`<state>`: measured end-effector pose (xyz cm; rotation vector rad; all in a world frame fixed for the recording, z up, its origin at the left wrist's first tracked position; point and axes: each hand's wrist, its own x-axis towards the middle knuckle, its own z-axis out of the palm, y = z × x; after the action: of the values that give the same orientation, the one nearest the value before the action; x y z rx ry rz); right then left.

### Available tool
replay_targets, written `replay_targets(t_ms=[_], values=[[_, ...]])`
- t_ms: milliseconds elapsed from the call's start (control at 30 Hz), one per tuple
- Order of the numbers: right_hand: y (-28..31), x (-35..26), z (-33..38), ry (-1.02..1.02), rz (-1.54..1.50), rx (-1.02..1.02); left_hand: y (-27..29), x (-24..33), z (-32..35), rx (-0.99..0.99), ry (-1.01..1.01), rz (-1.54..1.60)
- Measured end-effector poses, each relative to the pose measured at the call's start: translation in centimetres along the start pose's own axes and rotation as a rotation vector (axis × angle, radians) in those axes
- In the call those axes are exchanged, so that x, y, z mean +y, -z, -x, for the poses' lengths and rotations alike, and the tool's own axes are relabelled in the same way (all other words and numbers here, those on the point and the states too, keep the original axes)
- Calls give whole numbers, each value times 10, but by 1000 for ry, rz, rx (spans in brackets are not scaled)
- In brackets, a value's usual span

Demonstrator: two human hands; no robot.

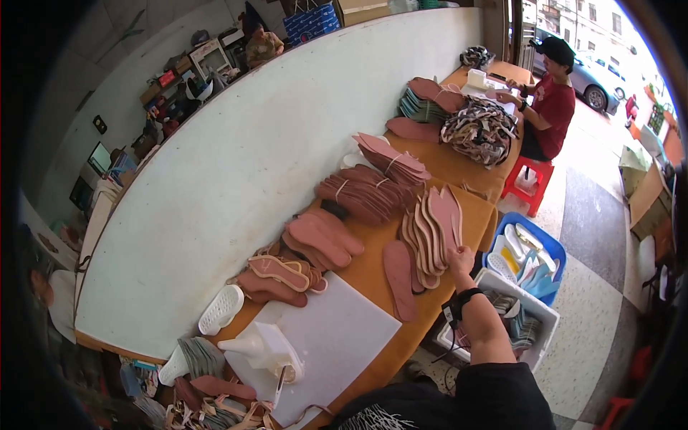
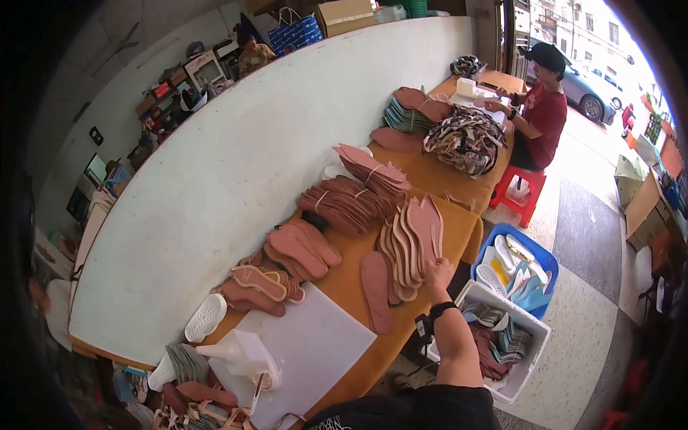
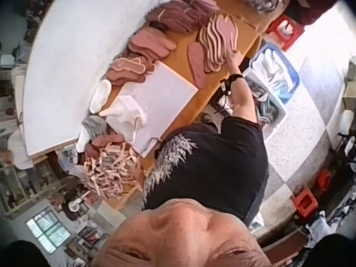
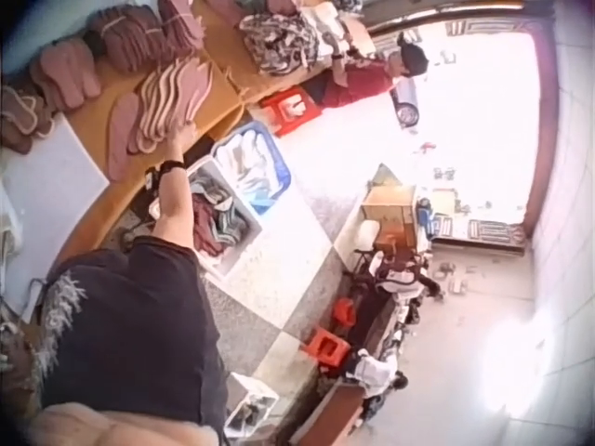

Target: Assembling and gluing shoe sole components.

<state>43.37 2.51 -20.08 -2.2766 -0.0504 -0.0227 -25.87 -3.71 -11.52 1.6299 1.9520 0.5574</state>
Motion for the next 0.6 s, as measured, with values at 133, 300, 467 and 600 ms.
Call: replay_targets(t_ms=[133,300,467,600], values=[[0,-1,9,-79,-68,-10,-2,6,6,-149,111,164],[5,6,14,-143,-119,-34,-5,7,4,-195,59,81],[10,2,1,-192,-80,-213,-9,9,5,-195,39,34],[-2,27,-18,-321,-316,-241,-15,9,-3,-210,14,-5]])
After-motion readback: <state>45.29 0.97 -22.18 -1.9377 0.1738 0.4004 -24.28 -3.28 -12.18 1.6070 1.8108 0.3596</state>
